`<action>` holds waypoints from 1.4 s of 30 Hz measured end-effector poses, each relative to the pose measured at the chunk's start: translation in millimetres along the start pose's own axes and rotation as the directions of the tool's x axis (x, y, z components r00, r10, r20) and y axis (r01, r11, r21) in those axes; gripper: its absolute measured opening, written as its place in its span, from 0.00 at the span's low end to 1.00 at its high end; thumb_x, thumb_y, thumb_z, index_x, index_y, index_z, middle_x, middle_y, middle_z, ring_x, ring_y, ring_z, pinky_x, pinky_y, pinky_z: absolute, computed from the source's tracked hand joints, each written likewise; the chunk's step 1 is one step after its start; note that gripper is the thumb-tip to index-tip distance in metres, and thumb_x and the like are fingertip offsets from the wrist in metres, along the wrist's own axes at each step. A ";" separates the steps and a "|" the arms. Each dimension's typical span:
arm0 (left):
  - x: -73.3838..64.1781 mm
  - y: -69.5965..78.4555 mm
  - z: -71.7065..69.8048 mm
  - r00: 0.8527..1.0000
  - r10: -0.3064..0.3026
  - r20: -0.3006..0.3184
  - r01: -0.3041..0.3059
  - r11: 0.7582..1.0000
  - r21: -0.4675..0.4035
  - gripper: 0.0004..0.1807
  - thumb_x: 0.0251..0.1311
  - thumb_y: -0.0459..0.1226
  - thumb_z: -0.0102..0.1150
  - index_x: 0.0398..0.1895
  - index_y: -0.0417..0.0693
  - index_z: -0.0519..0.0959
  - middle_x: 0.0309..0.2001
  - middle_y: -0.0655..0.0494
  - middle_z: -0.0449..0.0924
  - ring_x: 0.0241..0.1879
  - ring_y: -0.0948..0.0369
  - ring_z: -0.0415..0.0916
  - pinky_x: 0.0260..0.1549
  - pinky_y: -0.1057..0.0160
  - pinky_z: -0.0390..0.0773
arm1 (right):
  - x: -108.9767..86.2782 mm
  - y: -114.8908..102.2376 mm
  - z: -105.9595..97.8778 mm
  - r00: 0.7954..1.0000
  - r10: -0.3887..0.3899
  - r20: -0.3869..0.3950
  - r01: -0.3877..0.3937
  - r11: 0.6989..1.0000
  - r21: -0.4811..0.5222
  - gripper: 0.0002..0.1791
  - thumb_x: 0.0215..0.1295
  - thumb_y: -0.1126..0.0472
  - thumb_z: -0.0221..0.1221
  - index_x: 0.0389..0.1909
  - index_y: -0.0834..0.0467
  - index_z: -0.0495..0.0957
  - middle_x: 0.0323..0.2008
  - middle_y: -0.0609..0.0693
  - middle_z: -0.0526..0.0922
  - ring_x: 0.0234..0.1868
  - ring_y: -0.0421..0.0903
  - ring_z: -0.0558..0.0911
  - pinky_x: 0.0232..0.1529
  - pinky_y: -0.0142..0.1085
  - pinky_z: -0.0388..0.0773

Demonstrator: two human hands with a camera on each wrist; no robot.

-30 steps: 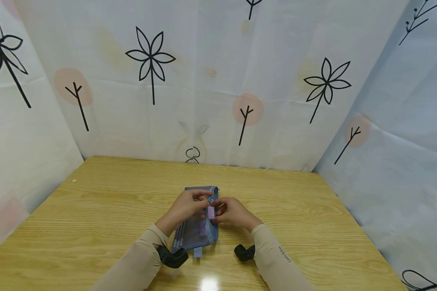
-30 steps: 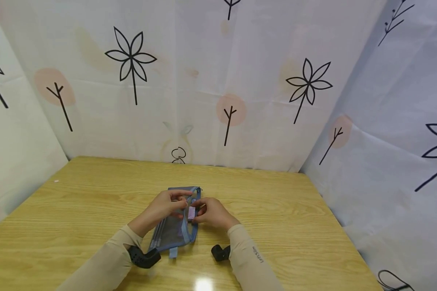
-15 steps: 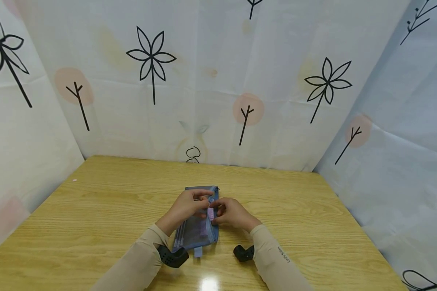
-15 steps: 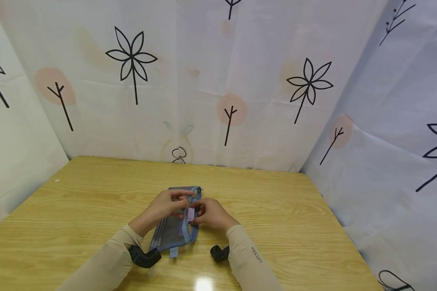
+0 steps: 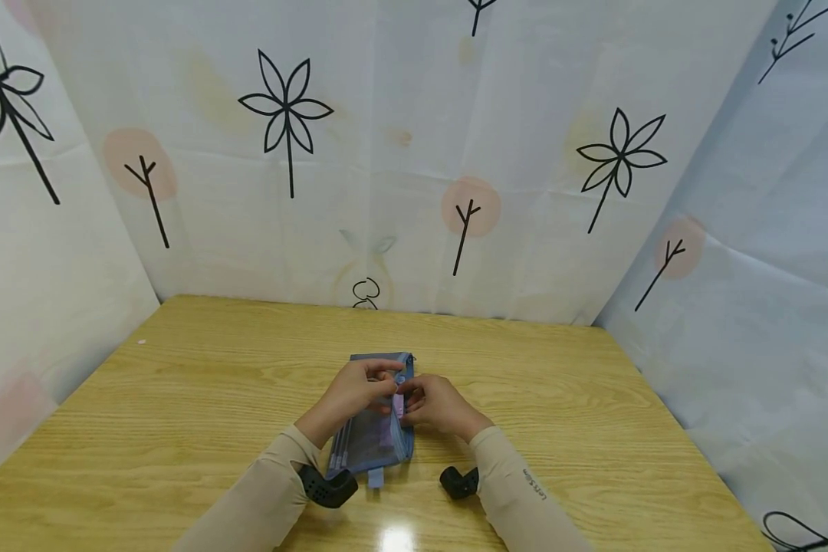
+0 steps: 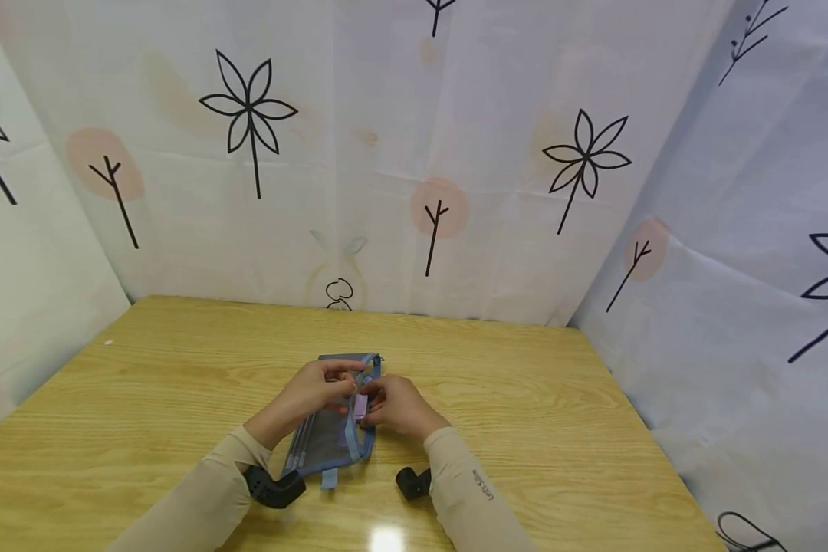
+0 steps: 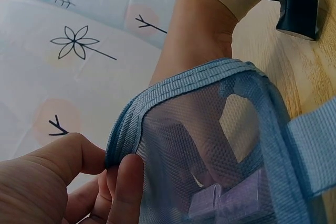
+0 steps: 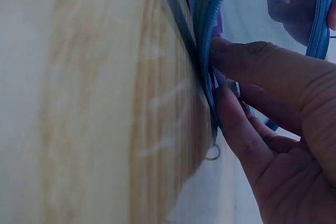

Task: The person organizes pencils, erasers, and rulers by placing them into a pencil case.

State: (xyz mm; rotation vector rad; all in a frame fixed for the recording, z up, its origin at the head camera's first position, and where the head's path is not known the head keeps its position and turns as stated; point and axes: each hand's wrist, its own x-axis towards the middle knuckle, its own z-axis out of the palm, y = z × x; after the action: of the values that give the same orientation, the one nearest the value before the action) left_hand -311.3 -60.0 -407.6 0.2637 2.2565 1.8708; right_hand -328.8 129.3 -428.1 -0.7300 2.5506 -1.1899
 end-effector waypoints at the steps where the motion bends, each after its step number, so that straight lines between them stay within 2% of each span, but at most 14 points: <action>1: -0.1 0.1 -0.1 1.000 -0.001 0.000 0.001 1.000 -0.002 0.20 0.64 0.30 0.59 0.60 0.40 0.78 0.42 0.46 0.79 0.38 0.53 0.81 0.31 0.59 0.87 | 0.1 -0.5 0.4 1.000 -0.005 0.000 0.005 1.000 -0.007 0.23 0.57 0.69 0.69 0.54 0.65 0.78 0.42 0.56 0.83 0.40 0.46 0.84 0.40 0.34 0.84; 7: -1.4 1.4 -1.1 1.000 -0.004 0.003 0.004 1.000 -0.011 0.20 0.64 0.30 0.59 0.60 0.40 0.78 0.39 0.48 0.77 0.41 0.51 0.80 0.31 0.59 0.87 | -0.7 -4.0 3.4 0.999 -0.047 -0.007 0.046 0.996 -0.071 0.20 0.58 0.70 0.67 0.53 0.64 0.80 0.43 0.55 0.83 0.40 0.46 0.84 0.40 0.32 0.84; 15: -0.4 1.5 -0.5 1.000 0.004 -0.008 -0.004 1.000 0.003 0.20 0.64 0.30 0.59 0.60 0.39 0.78 0.39 0.49 0.76 0.34 0.59 0.79 0.30 0.58 0.86 | -0.3 -7.4 6.0 0.997 -0.072 -0.023 0.069 0.991 -0.112 0.17 0.58 0.72 0.65 0.49 0.65 0.81 0.40 0.55 0.83 0.39 0.47 0.83 0.38 0.33 0.83; 24: 1.0 -1.1 -0.4 1.000 -0.007 0.002 0.007 1.000 -0.006 0.20 0.64 0.31 0.60 0.60 0.41 0.78 0.41 0.47 0.79 0.38 0.56 0.80 0.31 0.59 0.86 | -0.9 -8.5 5.7 0.997 -0.073 -0.029 0.068 0.987 -0.144 0.14 0.57 0.71 0.65 0.46 0.64 0.81 0.40 0.56 0.82 0.38 0.47 0.82 0.36 0.32 0.82; 28: 0.4 -2.4 0.6 1.000 0.003 0.012 -0.003 1.000 -0.005 0.20 0.64 0.30 0.59 0.60 0.40 0.78 0.37 0.49 0.77 0.37 0.58 0.80 0.31 0.59 0.87 | -3.7 -6.9 -1.6 0.999 -0.048 -0.009 0.046 0.992 -0.115 0.20 0.59 0.67 0.67 0.53 0.63 0.80 0.46 0.56 0.82 0.42 0.48 0.83 0.40 0.33 0.83; 32: -1.1 -2.2 2.2 0.999 0.015 0.037 -0.015 1.000 -0.003 0.22 0.63 0.30 0.58 0.61 0.38 0.76 0.34 0.50 0.76 0.33 0.58 0.79 0.31 0.59 0.86 | -8.3 -4.7 -14.5 0.999 -0.010 -0.036 0.008 0.998 -0.067 0.26 0.60 0.64 0.68 0.60 0.62 0.77 0.53 0.57 0.81 0.46 0.51 0.82 0.43 0.38 0.83; 42: -2.0 -6.6 8.3 0.999 0.035 0.042 -0.037 0.998 0.056 0.23 0.61 0.31 0.61 0.61 0.38 0.77 0.36 0.49 0.78 0.31 0.58 0.80 0.31 0.58 0.87 | -16.8 -7.2 -35.1 0.989 0.023 -0.144 -0.034 0.997 -0.075 0.22 0.66 0.60 0.63 0.60 0.61 0.77 0.53 0.55 0.81 0.47 0.50 0.81 0.43 0.40 0.83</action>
State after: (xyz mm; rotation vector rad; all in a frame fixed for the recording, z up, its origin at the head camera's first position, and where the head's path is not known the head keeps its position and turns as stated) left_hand -307.3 -53.9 -415.5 0.3502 2.2947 1.8040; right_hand -326.4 157.1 -400.0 -0.6433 2.7279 -1.1808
